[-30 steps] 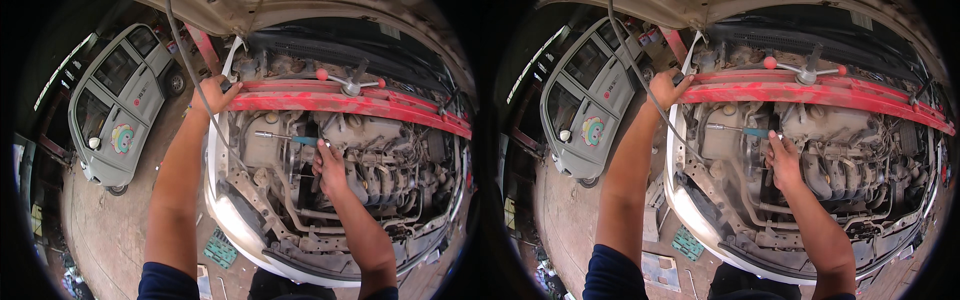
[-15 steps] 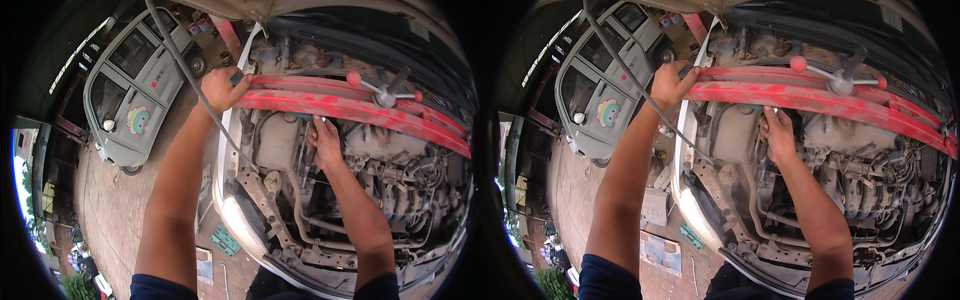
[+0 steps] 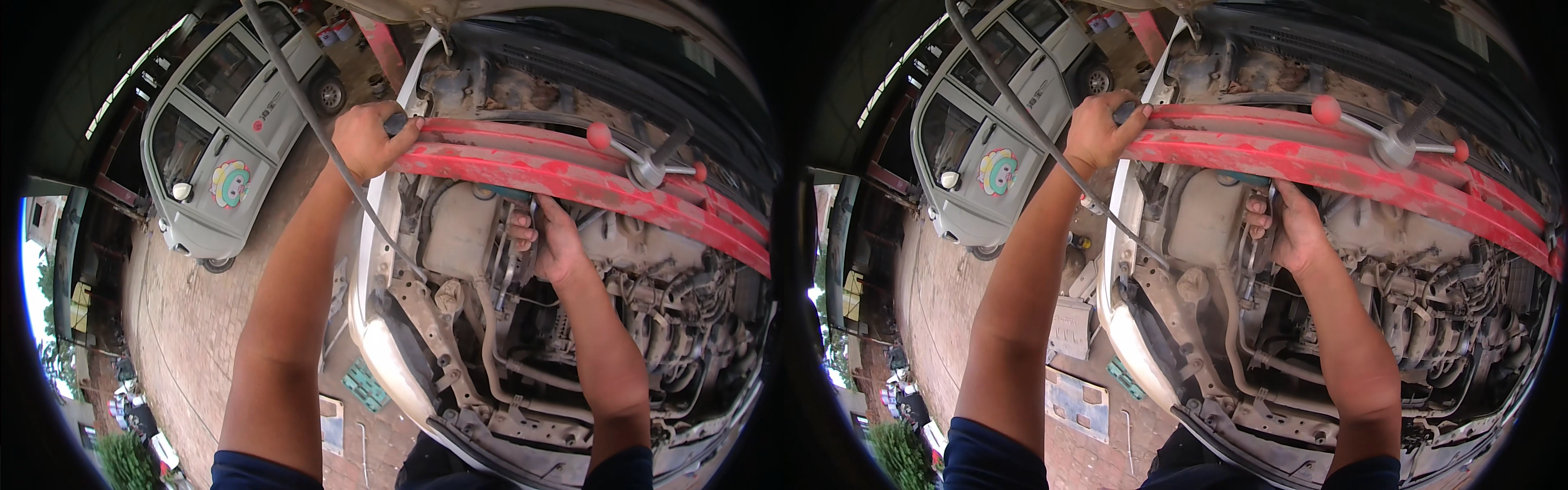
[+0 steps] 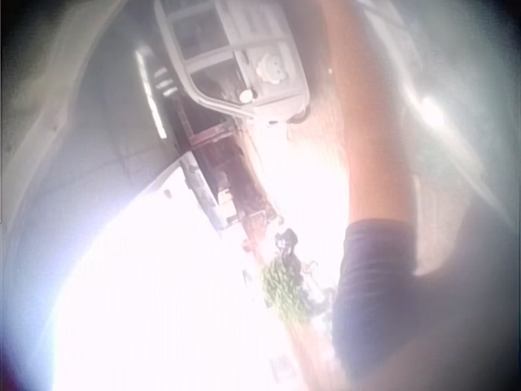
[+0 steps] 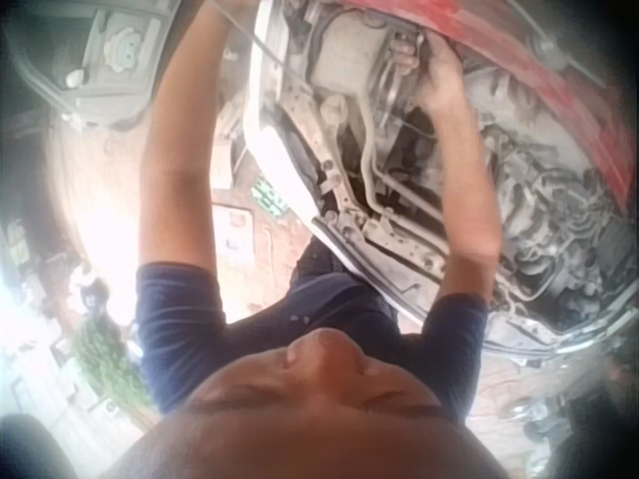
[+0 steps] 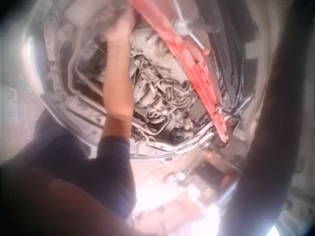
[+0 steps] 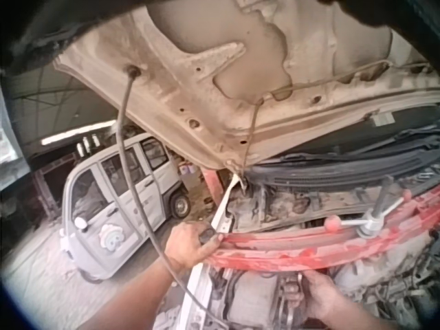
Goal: The person works under the open hood of a white car, using a wrench to loosen and tighten bolts on the engine. They repeatedly reposition a red engine support bar to gain access to different areas of the engine bay.
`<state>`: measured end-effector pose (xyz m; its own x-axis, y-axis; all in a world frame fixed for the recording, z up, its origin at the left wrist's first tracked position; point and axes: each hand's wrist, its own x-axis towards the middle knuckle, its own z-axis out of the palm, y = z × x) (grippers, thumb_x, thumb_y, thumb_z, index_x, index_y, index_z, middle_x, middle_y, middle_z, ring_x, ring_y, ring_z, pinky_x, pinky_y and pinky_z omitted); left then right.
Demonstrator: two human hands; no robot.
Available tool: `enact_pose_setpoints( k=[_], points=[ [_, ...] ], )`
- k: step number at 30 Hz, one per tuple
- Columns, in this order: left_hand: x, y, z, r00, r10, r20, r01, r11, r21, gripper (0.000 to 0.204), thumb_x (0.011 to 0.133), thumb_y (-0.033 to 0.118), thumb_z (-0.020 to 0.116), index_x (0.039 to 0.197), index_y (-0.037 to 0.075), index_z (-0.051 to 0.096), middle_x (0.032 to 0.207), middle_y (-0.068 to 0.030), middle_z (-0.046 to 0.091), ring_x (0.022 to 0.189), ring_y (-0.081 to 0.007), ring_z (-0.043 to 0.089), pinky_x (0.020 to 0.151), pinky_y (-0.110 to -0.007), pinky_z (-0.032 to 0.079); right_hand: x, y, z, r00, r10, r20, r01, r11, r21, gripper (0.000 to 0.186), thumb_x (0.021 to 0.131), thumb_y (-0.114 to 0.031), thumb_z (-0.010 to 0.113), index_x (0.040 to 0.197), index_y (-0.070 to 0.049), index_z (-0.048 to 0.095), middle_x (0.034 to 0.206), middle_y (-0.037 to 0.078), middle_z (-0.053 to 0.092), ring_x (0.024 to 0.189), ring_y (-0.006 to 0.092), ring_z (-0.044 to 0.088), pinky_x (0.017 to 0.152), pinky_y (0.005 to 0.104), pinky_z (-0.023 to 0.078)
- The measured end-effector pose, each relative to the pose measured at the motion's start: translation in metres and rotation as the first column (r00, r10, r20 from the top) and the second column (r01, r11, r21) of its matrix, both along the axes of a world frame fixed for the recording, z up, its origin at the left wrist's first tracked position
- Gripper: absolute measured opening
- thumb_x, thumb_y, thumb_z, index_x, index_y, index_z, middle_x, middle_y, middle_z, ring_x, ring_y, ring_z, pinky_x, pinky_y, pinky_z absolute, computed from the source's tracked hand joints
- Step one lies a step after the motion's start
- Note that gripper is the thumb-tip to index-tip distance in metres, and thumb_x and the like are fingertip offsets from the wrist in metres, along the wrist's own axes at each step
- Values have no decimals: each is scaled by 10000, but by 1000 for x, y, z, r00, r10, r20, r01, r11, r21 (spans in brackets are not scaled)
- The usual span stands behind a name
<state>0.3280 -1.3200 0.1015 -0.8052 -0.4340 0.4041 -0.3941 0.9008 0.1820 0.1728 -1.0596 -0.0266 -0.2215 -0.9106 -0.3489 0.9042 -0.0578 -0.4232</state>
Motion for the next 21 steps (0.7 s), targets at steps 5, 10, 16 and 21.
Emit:
enact_pose_setpoints(
  k=[5, 10, 16, 21],
  points=[
    [1, -2, -4, 1000, -5, -18, 5, 1000, 5, 506, 847, 482, 618, 984, 9, 736, 872, -262, 696, 843, -456, 668, 774, -475, 538, 2, -1, 12, 998, -60, 28, 57, 995, 87, 329, 1035, -405, 526, 1080, -82, 566, 810, -21, 542, 615, 65, 470, 520, 246, 362],
    [1, -1, -4, 1000, 21, -5, -21, 1000, -13, 502, 849, 484, 617, 980, 15, 738, 865, -255, 697, 840, -453, 665, 772, -475, 537, 9, -13, 7, 891, -163, -424, 194, 980, 31, 192, 988, -276, 624, 1017, -91, 586, 805, 9, 581, 573, 85, 466, 505, 272, 353],
    [0, 0, -4, 1000, 25, -13, -25, 999, -29, 523, 851, 513, 615, 982, 22, 742, 827, -250, 692, 817, -448, 665, 769, -477, 537, 6, -19, -6, 848, -184, -497, 251, 966, 70, 191, 987, -265, 659, 975, -84, 600, 707, 24, 562, 500, 87, 448, 479, 274, 333],
    [1, -4, -8, 999, 47, -2, -47, 999, -27, 547, 849, 542, 609, 987, 31, 746, 814, -248, 690, 796, -441, 667, 759, -476, 539, 12, -17, -3, 848, -121, -516, 232, 960, 155, 280, 995, -346, 659, 958, -78, 587, 645, 4, 522, 467, 83, 398, 461, 262, 298]
  ],
)
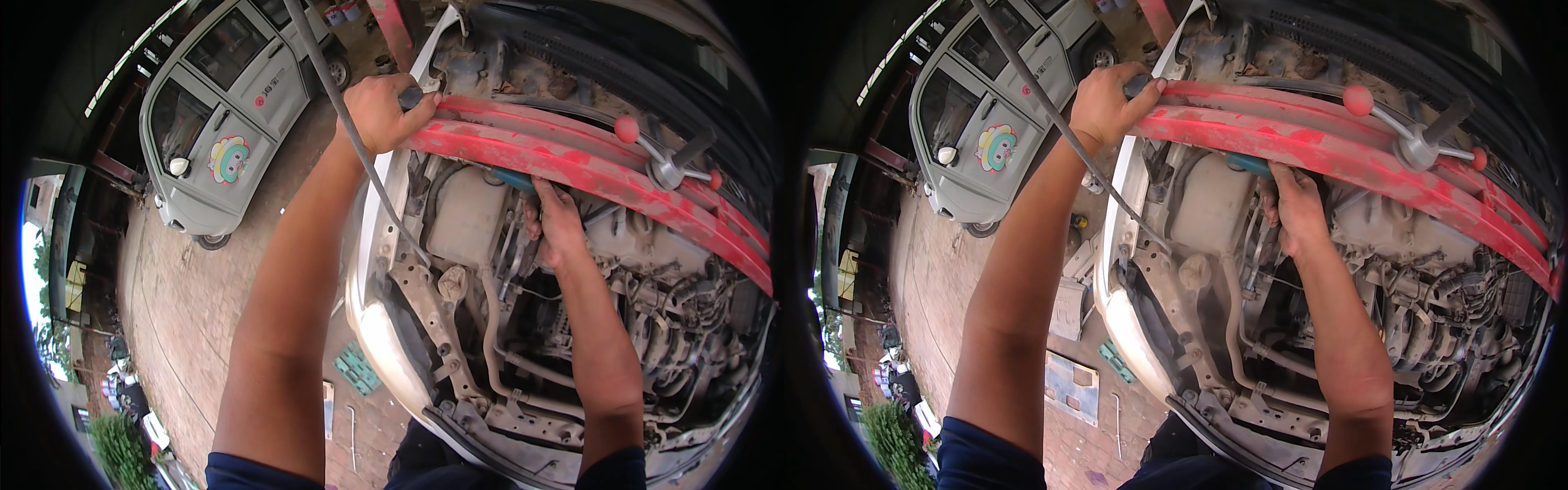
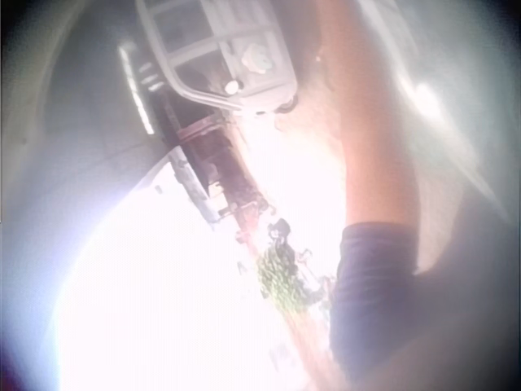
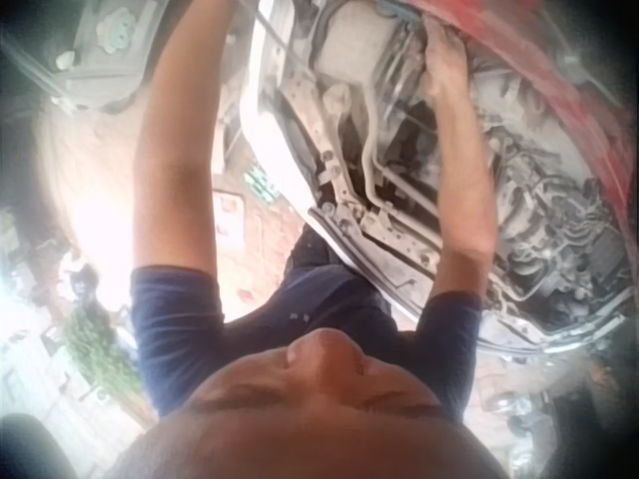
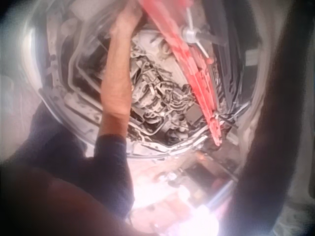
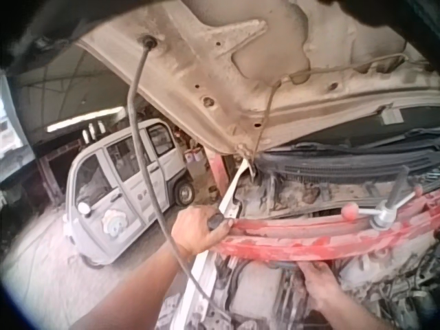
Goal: The person works under the open hood of a white car, using a wrench to loosen and tighten bolts on the engine. They repeatedly reposition a red engine support bar to gain access to different areas of the engine bay.
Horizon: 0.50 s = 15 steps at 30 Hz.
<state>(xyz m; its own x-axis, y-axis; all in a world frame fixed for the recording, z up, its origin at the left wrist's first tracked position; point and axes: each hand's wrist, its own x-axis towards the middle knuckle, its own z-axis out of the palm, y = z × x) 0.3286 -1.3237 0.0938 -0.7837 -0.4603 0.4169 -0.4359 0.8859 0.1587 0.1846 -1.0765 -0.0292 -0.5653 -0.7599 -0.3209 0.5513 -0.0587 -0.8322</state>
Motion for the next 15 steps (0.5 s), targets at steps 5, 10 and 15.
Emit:
enact_pose_setpoints(
  k=[5, 10, 15],
  points=[
    [-1, 0, 1, 1000, -16, -20, 16, 1000, 0, 568, 843, 560, 610, 990, 30, 749, 791, -248, 686, 787, -431, 673, 752, -470, 541, 0, 1, 6, 999, 6, 34, -3, 996, -92, 312, 992, -369, 660, 1009, -70, 571, 668, 9, 530, 478, 79, 395, 461, 250, 282],
    [0, 1, -1, 998, -29, -62, 27, 999, -31, 589, 834, 574, 613, 980, 20, 749, 763, -246, 679, 773, -427, 674, 740, -471, 541, -3, 4, 1, 995, 83, 50, -80, 995, -57, 308, 986, -353, 669, 1034, -69, 561, 736, 29, 552, 494, 78, 394, 464, 245, 277],
    [0, 1, 0, 996, -34, -81, 35, 999, 11, 620, 829, 604, 619, 863, -6, 728, 788, -267, 670, 833, -441, 668, 775, -494, 537, -5, 3, -1, 996, 85, -11, -85, 987, -138, 319, 991, -349, 662, 1057, -53, 564, 735, 45, 551, 505, 80, 400, 463, 239, 281]
  ],
)
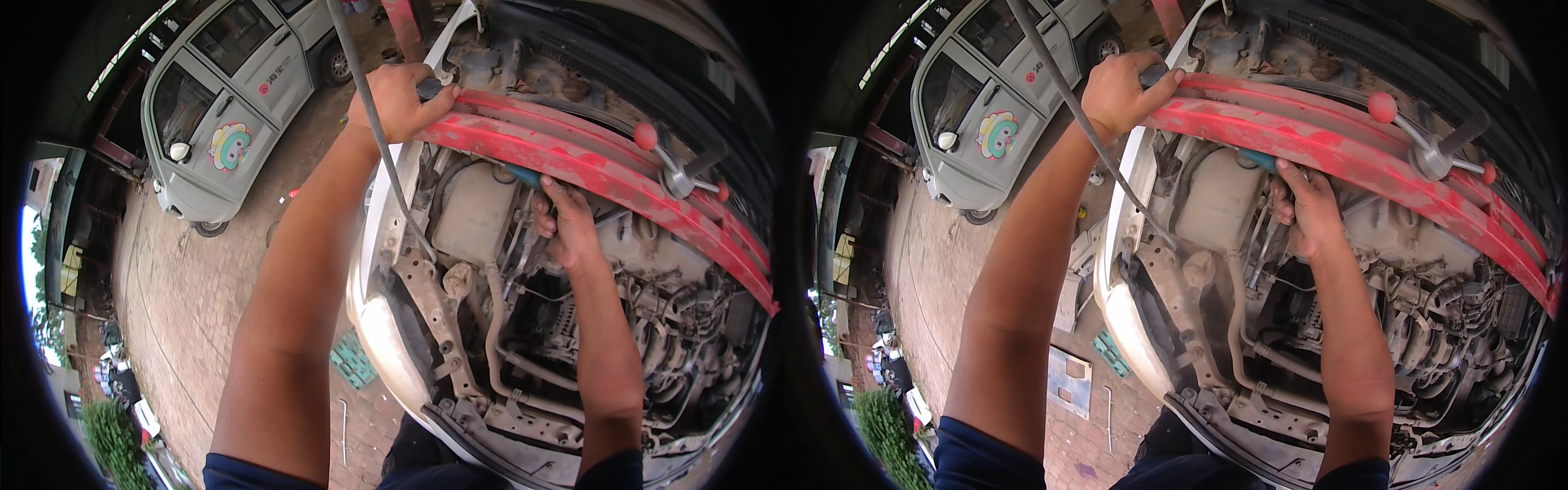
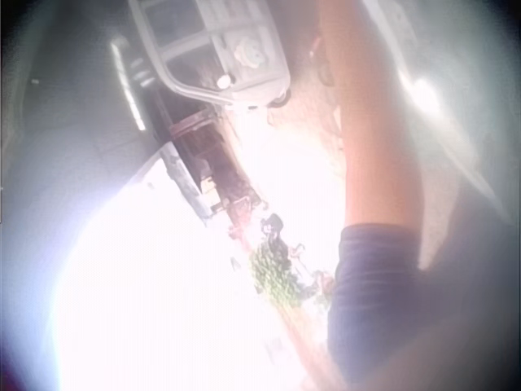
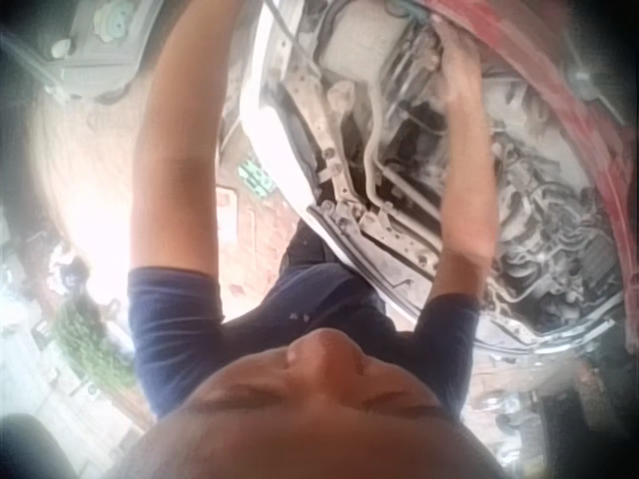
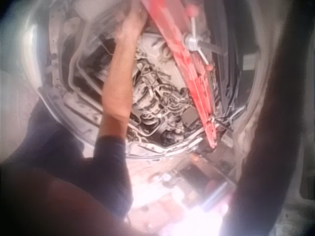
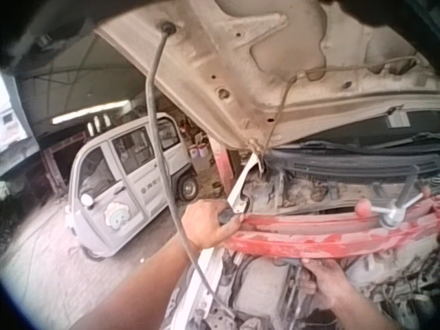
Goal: The person works under the open hood of a white car, using a wrench to loosen and tighten bolts on the engine. They repeatedly reposition a red engine support bar to gain access to different areas of the engine bay.
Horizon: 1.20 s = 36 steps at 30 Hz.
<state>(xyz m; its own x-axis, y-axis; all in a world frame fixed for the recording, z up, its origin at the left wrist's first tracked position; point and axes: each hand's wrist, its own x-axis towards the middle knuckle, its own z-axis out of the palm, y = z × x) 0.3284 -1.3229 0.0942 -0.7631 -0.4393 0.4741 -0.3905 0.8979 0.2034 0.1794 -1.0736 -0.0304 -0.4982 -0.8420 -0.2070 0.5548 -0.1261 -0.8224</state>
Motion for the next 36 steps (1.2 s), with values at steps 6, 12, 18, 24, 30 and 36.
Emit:
enact_pose_setpoints(
  k=[6, 12, 18, 24, 30, 36],
  points=[
    [2, -2, -2, 1000, -7, -10, 7, 1000, -15, 620, 834, 600, 616, 884, -6, 736, 772, -262, 676, 834, -438, 676, 773, -495, 540, 6, 0, 9, 999, -15, 35, 14, 1000, 25, 311, 995, -327, 644, 1077, -39, 563, 735, 44, 548, 521, 86, 414, 464, 238, 286],
    [2, 0, -2, 1000, 10, 13, -10, 1000, -20, 612, 835, 596, 613, 902, 2, 746, 730, -246, 675, 813, -426, 682, 771, -487, 545, -8, -2, -3, 997, 49, 58, -55, 994, 95, 320, 990, -325, 651, 1122, -52, 552, 721, 33, 534, 506, 93, 407, 461, 240, 291],
    [-1, -1, -2, 1000, 0, -9, 0, 998, -63, 601, 831, 592, 614, 889, 8, 748, 708, -234, 668, 782, -416, 685, 749, -485, 550, -13, -1, -3, 997, 68, 42, -69, 996, 47, 329, 975, -312, 672, 1135, -56, 543, 704, 21, 531, 510, 91, 415, 461, 235, 293],
    [0, -3, -4, 1000, 5, -9, -5, 998, -62, 606, 829, 600, 615, 900, 13, 753, 694, -227, 665, 779, -414, 686, 746, -482, 553, -7, -3, 4, 998, 47, 31, -48, 998, 49, 284, 989, -298, 656, 1093, -53, 558, 715, 22, 535, 513, 92, 410, 461, 235, 287],
    [2, -6, -5, 1000, 11, 6, -11, 999, -50, 613, 826, 607, 613, 929, 20, 758, 695, -222, 669, 776, -416, 685, 752, -473, 554, -8, -3, -5, 991, 77, 112, -88, 991, 98, 265, 998, -301, 640, 1046, -49, 574, 709, 24, 528, 514, 90, 403, 474, 246, 297],
    [-3, -3, -8, 1000, 19, 16, -18, 999, -28, 651, 831, 641, 605, 946, 19, 760, 747, -219, 687, 788, -414, 682, 764, -462, 545, 15, 42, -15, 969, -59, 239, 50, 998, 43, 281, 990, -319, 631, 921, -56, 559, 672, 21, 508, 507, 96, 403, 489, 256, 314]
  ],
)
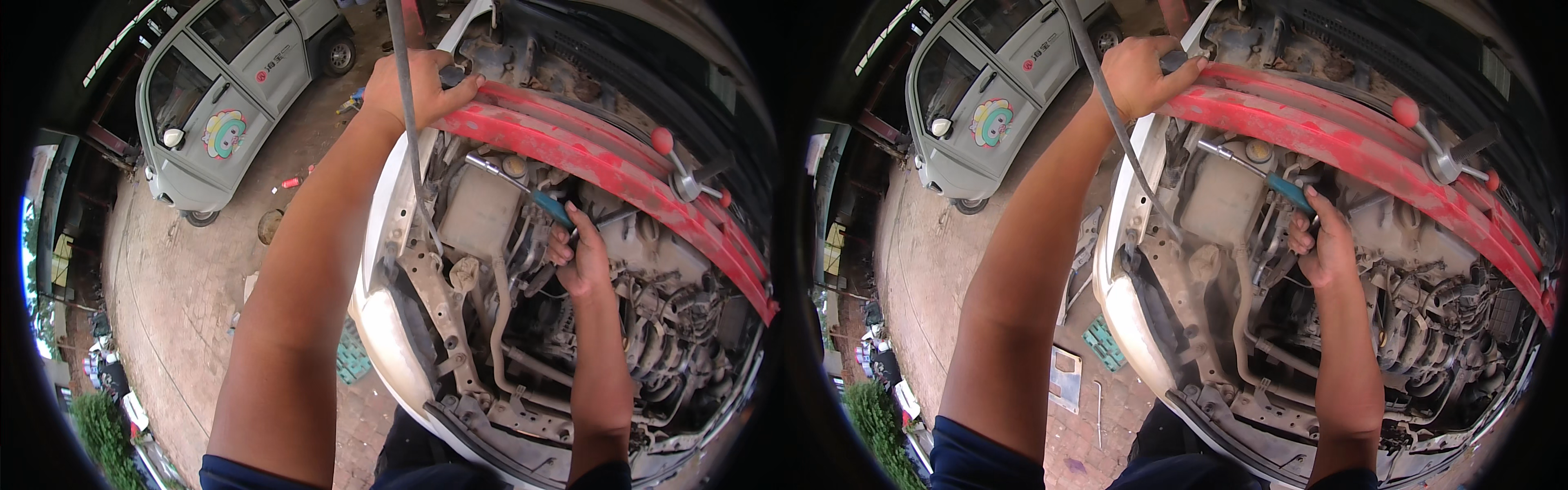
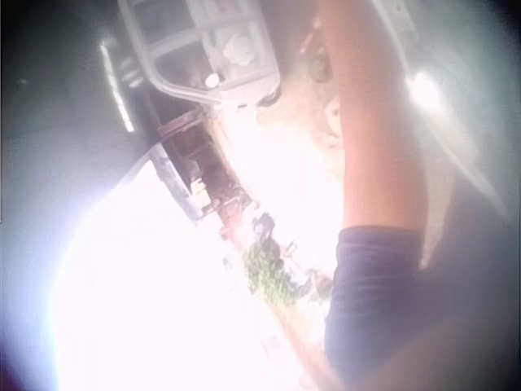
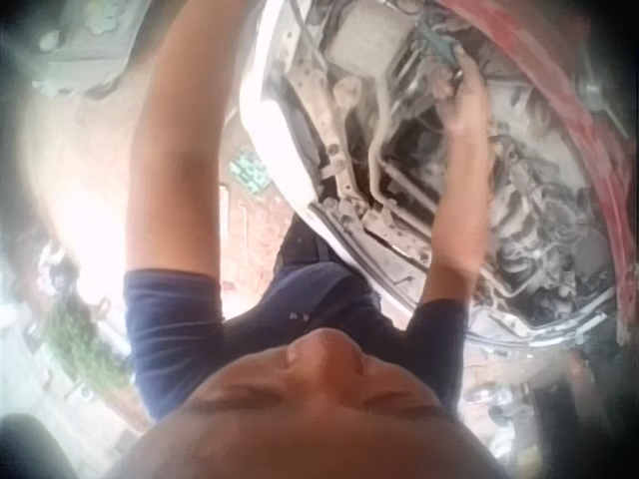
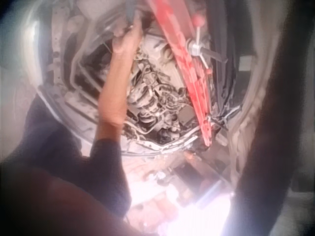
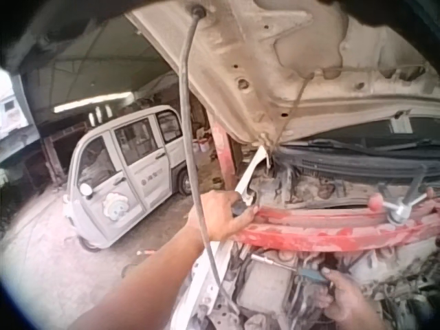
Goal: The person works under the open hood of a white car, using a wrench to loosen and tighten bolts on the engine. They repeatedly reposition a red engine support bar to gain access to different areas of the engine bay.
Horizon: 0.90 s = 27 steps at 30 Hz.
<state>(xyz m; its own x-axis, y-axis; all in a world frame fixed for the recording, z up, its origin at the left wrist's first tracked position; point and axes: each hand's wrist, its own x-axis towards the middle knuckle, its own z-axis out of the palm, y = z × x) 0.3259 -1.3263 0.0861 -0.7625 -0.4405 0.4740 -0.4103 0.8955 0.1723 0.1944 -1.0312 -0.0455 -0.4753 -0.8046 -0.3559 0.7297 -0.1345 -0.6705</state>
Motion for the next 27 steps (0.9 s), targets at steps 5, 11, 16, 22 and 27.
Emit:
enact_pose_setpoints(
  k=[5, 11, 16, 22, 27],
  points=[
    [10, 5, 11, 992, 33, -121, -9, 979, 201, 687, 868, 669, 576, 1060, 31, 740, 912, -248, 706, 925, -398, 681, 839, -433, 533, 66, 78, -9, 981, -37, 190, 67, 986, -154, 337, 1005, -369, 546, 903, -47, 548, 670, 20, 493, 509, 104, 390, 501, 257, 320],
    [117, 83, -27, 331, 302, -894, 397, 815, 423, 475, 1075, 362, 418, 1234, -55, 580, 1104, -152, 643, 995, -214, 631, 968, -380, 476, 182, 85, 41, 984, -162, 74, 177, 939, -294, 449, 982, -394, 570, 1252, -38, 529, 949, 56, 531, 765, 158, 503, 675, 304, 416],
    [250, 215, -64, 724, -207, -658, 654, 510, 559, 867, 789, 406, 814, 1446, -41, 467, 1326, -255, 538, 1305, -399, 493, 1102, -476, 381, 276, 38, 76, 974, 143, -176, -184, 952, -245, 1198, 850, -592, 703, 1612, -17, -20, 1527, 190, 352, 1398, 278, 410, 1098, 446, 387],
    [305, 187, -86, 556, 363, -748, 585, 469, 662, 444, 1039, 256, 564, 1353, -38, 454, 1308, -279, 572, 1136, -328, 660, 955, -431, 569, 316, 1, 57, 226, 324, -919, -670, 736, 95, 953, 990, -497, 556, 1578, 100, 102, 1613, 309, 199, 1491, 458, 232, 1211, 503, 213],
    [330, 84, -95, 331, 682, -652, 678, 309, 667, 402, 1076, 269, 511, 1295, -62, 448, 1187, -258, 647, 1017, -297, 722, 894, -371, 604, 271, -25, 47, 395, 233, -889, -188, 967, 170, 394, 1041, -293, 573, 1217, 59, 604, 1035, 115, 706, 968, 222, 678, 913, 350, 518]
  ],
)
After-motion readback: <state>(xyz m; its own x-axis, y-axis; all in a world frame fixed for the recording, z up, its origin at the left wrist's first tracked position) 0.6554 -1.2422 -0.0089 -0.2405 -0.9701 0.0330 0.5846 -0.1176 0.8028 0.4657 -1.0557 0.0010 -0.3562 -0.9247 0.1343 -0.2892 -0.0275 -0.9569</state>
